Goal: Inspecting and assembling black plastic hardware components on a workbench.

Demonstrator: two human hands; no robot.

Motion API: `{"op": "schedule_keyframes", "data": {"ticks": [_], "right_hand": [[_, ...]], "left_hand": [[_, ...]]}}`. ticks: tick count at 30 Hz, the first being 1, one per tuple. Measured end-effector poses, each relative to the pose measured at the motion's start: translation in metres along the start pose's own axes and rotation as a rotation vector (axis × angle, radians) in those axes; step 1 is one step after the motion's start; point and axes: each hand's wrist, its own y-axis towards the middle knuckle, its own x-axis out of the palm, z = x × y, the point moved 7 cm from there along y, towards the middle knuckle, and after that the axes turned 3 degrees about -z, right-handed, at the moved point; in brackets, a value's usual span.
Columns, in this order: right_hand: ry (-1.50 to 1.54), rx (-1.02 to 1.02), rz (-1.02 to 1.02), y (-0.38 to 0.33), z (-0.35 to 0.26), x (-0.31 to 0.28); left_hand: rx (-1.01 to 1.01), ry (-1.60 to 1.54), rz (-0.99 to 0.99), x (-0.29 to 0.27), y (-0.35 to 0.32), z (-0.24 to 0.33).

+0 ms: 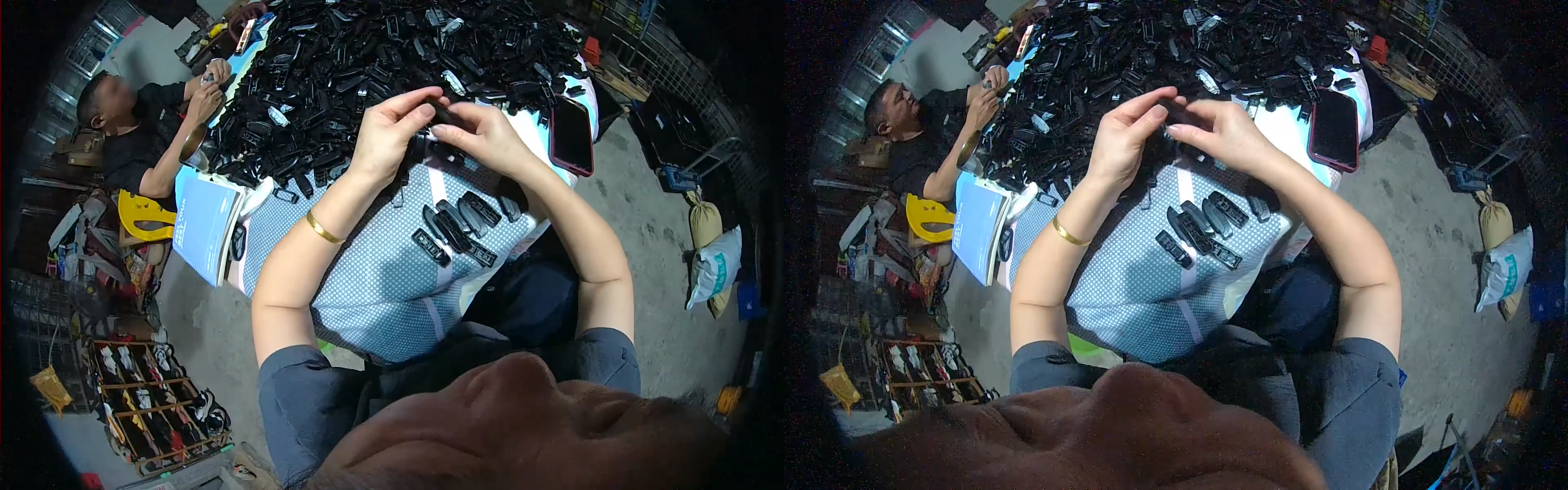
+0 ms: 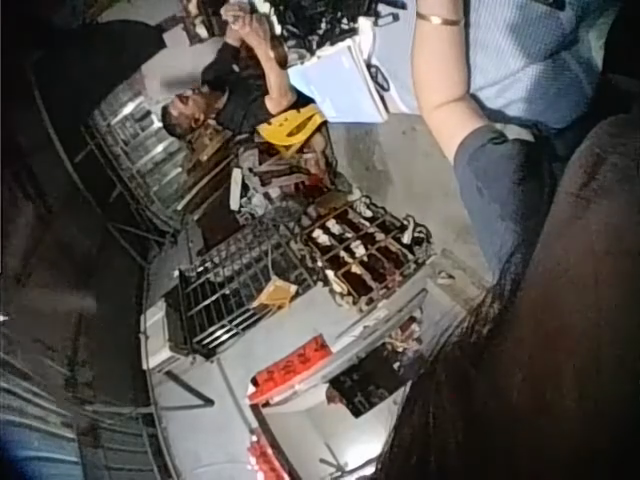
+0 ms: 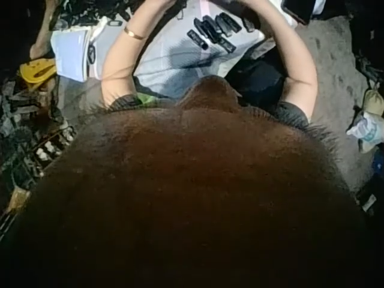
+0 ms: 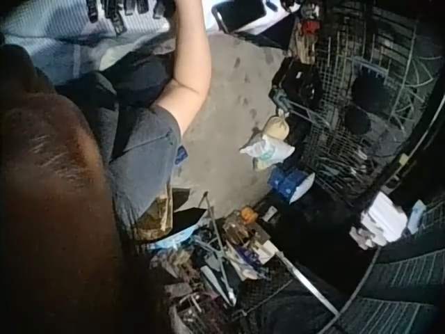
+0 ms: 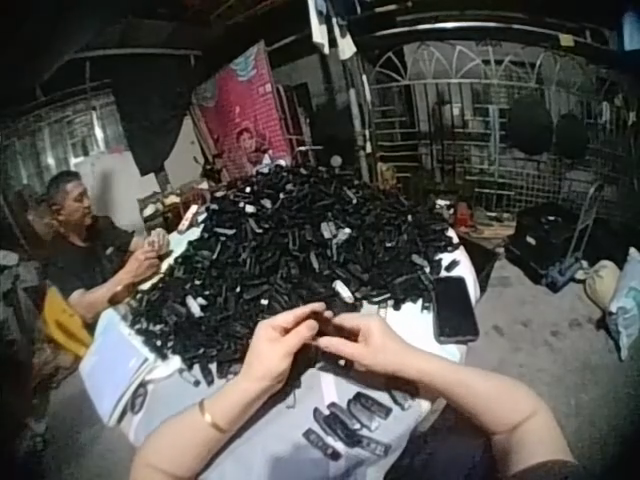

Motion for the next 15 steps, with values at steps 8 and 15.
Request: {"op": "schedule_keyframes", "data": {"ticks": [8,15], "right_hand": [[-0.249,-0.123,-0.120,-0.006,-0.022,0.002],[-0.920,-0.264,-0.231,-0.015,0.001,0.021]], "left_hand": [[0.003,-0.015,-0.068,0.002,-0.003,0.015],[-0.204,0.561,-0.458,0.043,-0.024,0.018]]}}
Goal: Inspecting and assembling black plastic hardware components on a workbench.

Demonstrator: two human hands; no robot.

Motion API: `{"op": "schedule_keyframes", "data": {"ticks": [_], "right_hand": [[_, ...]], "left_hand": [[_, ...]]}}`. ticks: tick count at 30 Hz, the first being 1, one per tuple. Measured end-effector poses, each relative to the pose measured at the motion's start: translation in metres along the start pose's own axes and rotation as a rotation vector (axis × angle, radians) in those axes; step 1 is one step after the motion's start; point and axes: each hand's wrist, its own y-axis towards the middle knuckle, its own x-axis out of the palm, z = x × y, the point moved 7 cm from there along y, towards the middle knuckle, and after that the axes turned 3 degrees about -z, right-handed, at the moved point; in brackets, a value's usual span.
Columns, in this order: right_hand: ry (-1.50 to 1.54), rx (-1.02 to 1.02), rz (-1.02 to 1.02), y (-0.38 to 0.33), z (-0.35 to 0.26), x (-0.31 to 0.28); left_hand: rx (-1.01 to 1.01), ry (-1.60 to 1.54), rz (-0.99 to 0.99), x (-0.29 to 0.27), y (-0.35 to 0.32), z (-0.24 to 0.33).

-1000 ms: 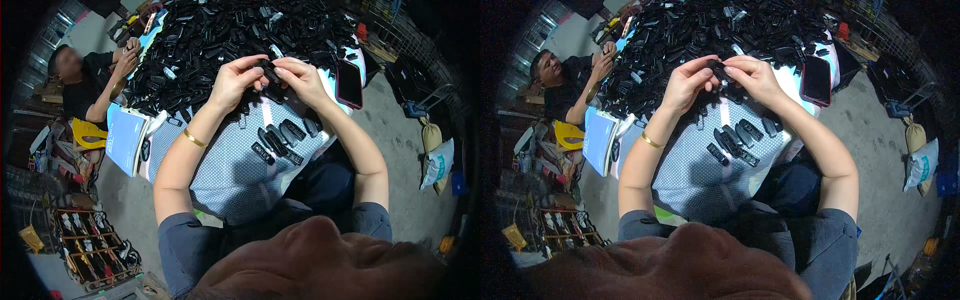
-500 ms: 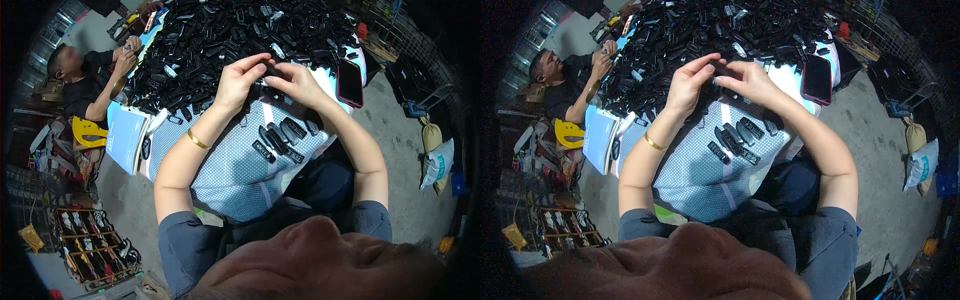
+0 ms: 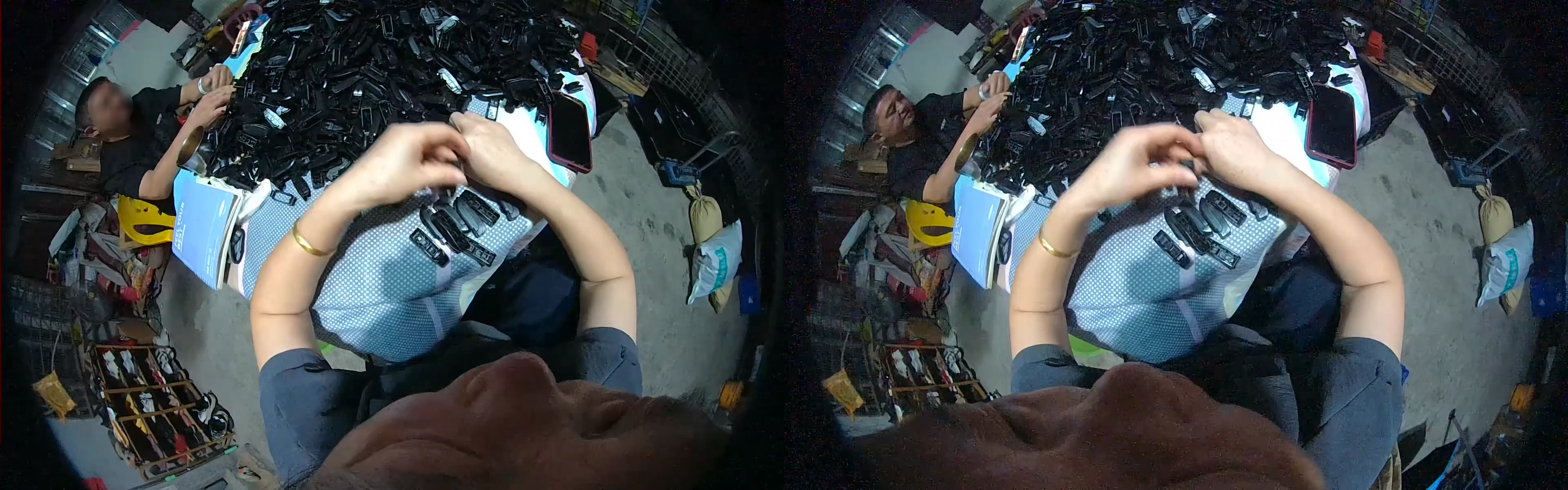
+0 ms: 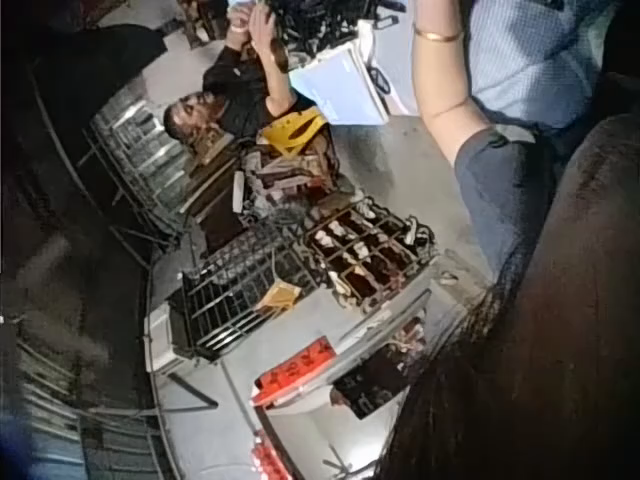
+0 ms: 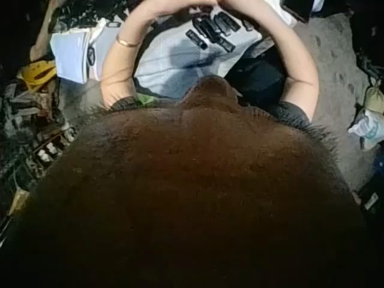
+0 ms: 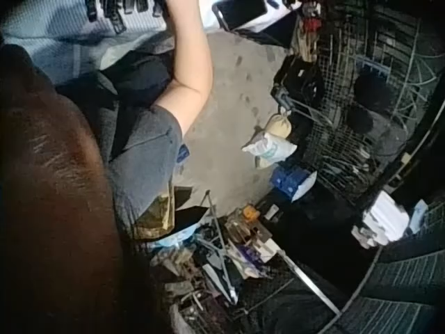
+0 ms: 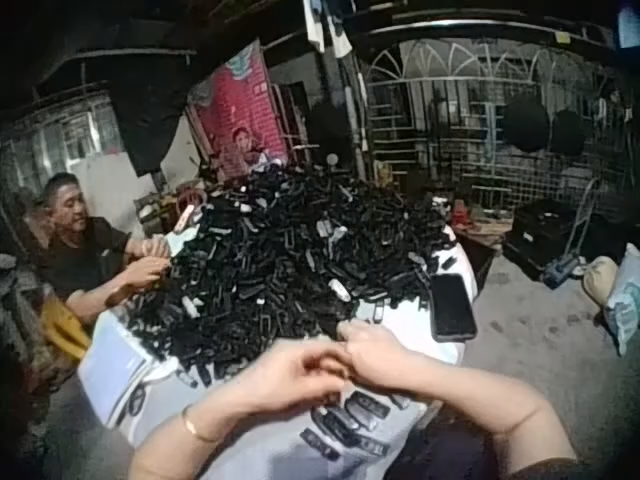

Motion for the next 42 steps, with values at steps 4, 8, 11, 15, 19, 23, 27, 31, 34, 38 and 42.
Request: {"op": "schedule_keyframes", "data": {"ticks": [4,8,11,15,19,23,27,31,34,38,42], "right_hand": [[0.242,-0.032,0.106,-0.007,0.015,-0.015],[0.653,0.270,0.148,-0.011,0.064,-0.025],[0.896,0.351,0.118,-0.013,0.079,-0.022],[1.020,0.455,0.031,-0.015,0.080,-0.013],[1.026,0.299,0.041,-0.009,0.059,-0.015],[0.974,0.037,0.221,-0.007,0.029,-0.041],[0.718,-0.199,0.349,-0.006,0.009,-0.056],[0.583,-0.161,0.382,-0.005,-0.002,-0.053],[0.560,-0.135,0.437,-0.005,0.005,-0.046],[0.706,0.004,0.453,-0.005,0.022,-0.036],[0.806,0.073,0.475,-0.014,0.040,-0.029]], "left_hand": [[0.035,0.148,-0.097,0.026,0.004,0.000],[0.236,0.536,0.215,0.004,0.019,-0.009],[0.358,0.620,0.281,0.008,0.026,-0.018],[0.240,0.831,0.216,0.016,0.033,-0.031],[0.159,0.549,0.339,-0.004,0.026,-0.032],[0.012,-0.394,0.361,-0.026,0.024,-0.044],[-0.134,-0.623,0.394,-0.029,0.020,-0.055],[-0.134,-0.782,0.422,-0.023,0.018,-0.061],[-0.057,-0.920,0.373,-0.022,0.015,-0.053],[0.098,-0.943,0.238,-0.018,0.010,-0.032],[0.092,-0.390,0.305,-0.015,0.021,-0.034]]}}
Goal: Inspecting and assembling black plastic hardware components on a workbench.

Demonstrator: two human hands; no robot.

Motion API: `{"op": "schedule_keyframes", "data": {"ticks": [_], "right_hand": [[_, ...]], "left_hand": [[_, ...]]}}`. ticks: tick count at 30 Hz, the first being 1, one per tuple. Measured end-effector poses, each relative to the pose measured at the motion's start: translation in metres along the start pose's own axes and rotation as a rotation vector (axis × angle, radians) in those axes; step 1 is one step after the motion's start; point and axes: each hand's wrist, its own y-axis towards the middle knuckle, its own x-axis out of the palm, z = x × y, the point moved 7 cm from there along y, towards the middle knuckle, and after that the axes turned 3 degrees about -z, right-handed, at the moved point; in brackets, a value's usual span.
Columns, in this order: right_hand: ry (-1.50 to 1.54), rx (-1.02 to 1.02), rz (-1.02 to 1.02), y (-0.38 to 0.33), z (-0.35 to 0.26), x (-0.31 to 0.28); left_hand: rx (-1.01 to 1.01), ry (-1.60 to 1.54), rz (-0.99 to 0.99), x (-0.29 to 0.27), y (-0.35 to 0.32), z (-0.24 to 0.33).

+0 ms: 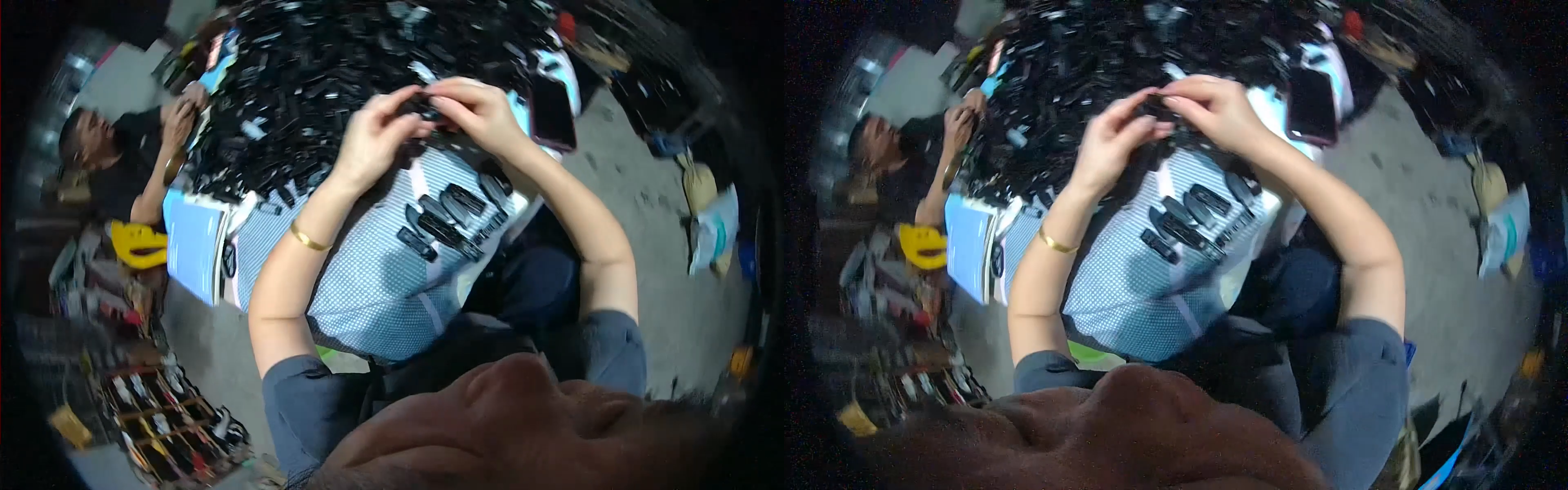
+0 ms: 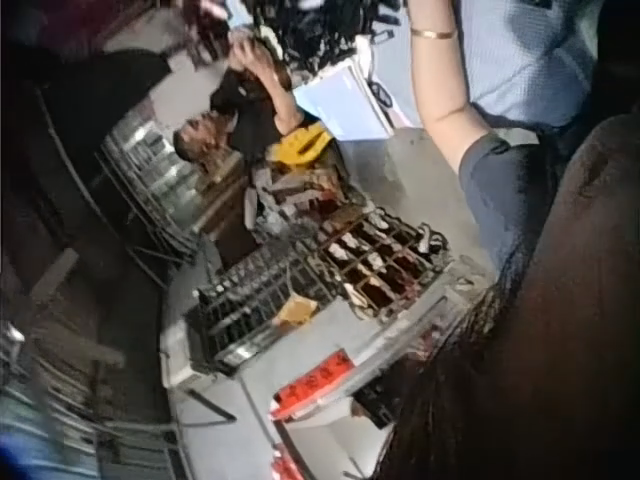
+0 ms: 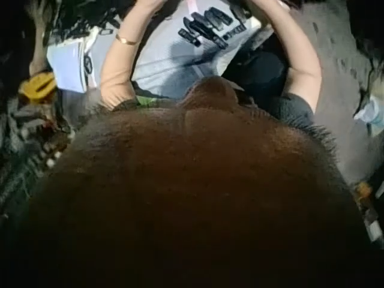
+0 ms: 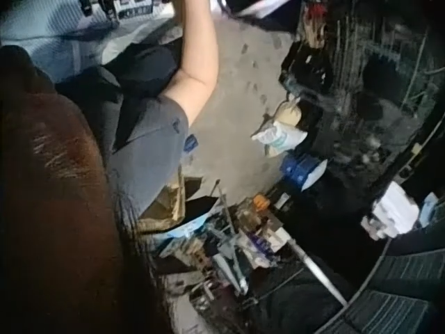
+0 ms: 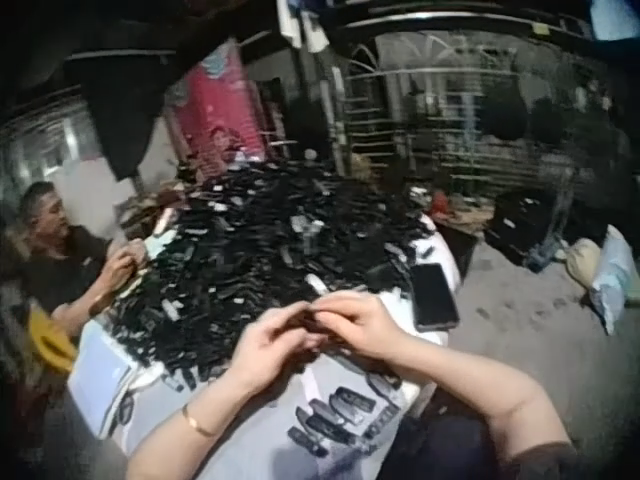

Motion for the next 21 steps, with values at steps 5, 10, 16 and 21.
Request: {"op": "schedule_keyframes", "data": {"ticks": [5,10,16,21], "right_hand": [[0.453,0.325,-0.069,0.004,0.028,0.025],[0.582,0.245,-0.015,0.001,0.009,0.018],[0.502,0.260,-0.046,0.003,0.010,0.028],[0.587,0.349,-0.066,-0.008,0.008,0.026]], "left_hand": [[0.323,0.589,0.213,-0.013,-0.010,0.028],[0.171,0.155,0.274,-0.020,0.000,0.010],[0.164,0.199,0.336,-0.017,-0.009,0.023],[0.080,0.159,0.270,-0.019,-0.005,0.014]]}}
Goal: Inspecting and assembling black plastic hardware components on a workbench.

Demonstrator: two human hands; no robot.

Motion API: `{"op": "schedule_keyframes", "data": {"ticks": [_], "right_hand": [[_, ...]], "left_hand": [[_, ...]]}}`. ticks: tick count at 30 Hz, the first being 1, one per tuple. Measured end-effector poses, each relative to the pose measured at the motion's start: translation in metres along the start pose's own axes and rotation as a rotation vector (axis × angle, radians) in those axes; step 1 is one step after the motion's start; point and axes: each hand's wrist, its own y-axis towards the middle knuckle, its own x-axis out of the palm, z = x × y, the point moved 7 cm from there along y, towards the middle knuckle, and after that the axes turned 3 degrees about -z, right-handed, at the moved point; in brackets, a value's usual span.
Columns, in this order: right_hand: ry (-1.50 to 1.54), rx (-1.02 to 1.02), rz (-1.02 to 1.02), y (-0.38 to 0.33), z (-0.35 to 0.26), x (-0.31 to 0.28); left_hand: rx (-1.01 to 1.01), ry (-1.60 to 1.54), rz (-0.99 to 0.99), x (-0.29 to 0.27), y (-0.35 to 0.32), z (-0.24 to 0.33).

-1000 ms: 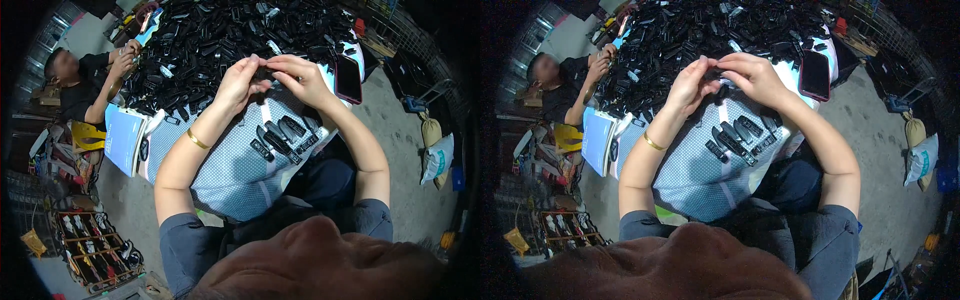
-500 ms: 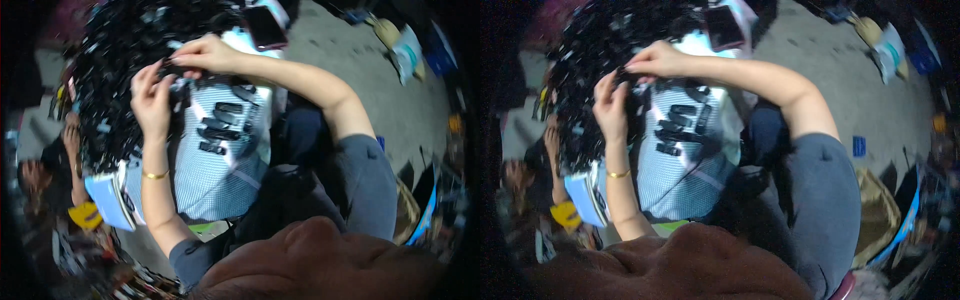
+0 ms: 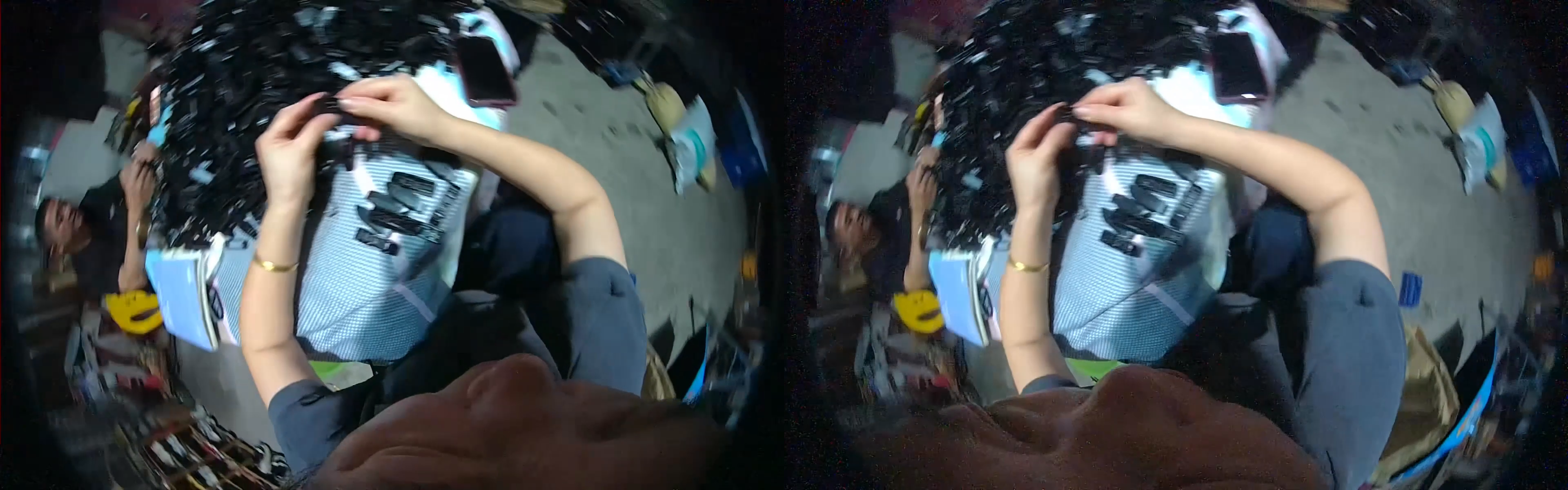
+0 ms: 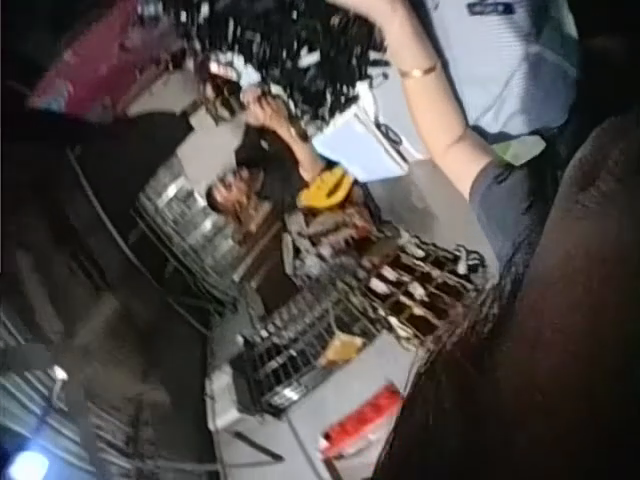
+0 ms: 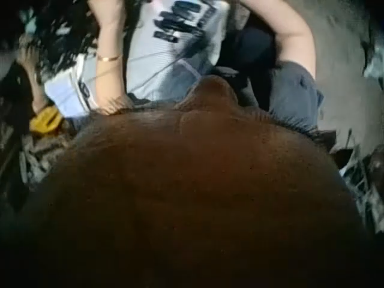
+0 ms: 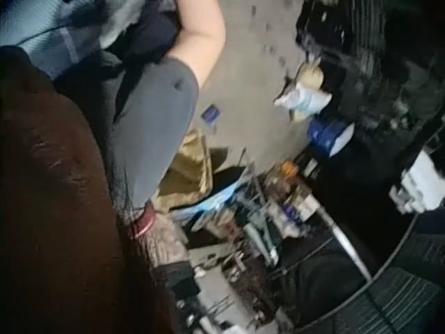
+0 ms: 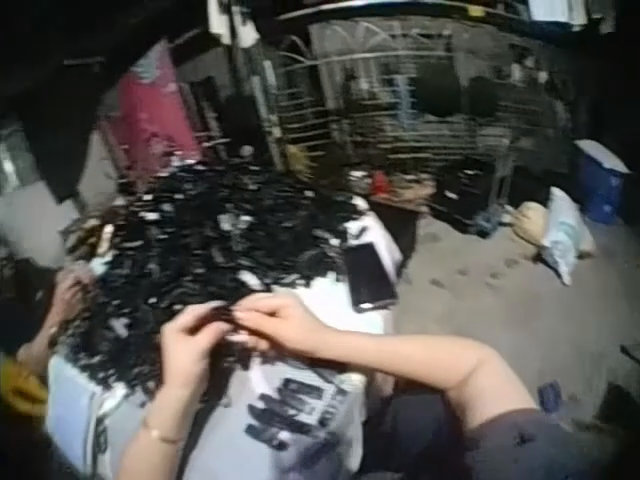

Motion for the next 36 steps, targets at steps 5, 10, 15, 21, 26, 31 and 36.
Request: {"op": "schedule_keyframes", "data": {"ticks": [5,10,15,21,26,31,36], "right_hand": [[-0.188,-0.095,0.077,-0.004,-0.005,0.004],[-0.507,-0.393,0.182,-0.006,-0.022,0.009],[-0.527,-0.203,0.162,-0.005,-0.019,0.008],[-0.744,-0.081,-0.156,-0.003,-0.029,0.020],[-0.874,-0.449,-0.004,-0.014,-0.040,0.023],[-0.755,-0.034,-0.211,0.004,-0.024,-0.020],[-0.602,0.018,-0.335,0.020,0.013,-0.006]], "left_hand": [[0.099,-0.038,-0.009,-0.001,-0.005,0.002],[0.001,-0.265,0.051,0.011,-0.010,-0.006],[-0.008,-0.351,-0.003,0.010,-0.005,-0.009],[0.103,-0.183,-0.124,0.006,-0.006,0.005],[0.178,-0.149,-0.196,0.010,-0.006,0.009],[0.562,0.592,0.009,0.034,-0.020,0.061],[0.658,0.058,-0.651,0.163,-0.135,0.121]]}}
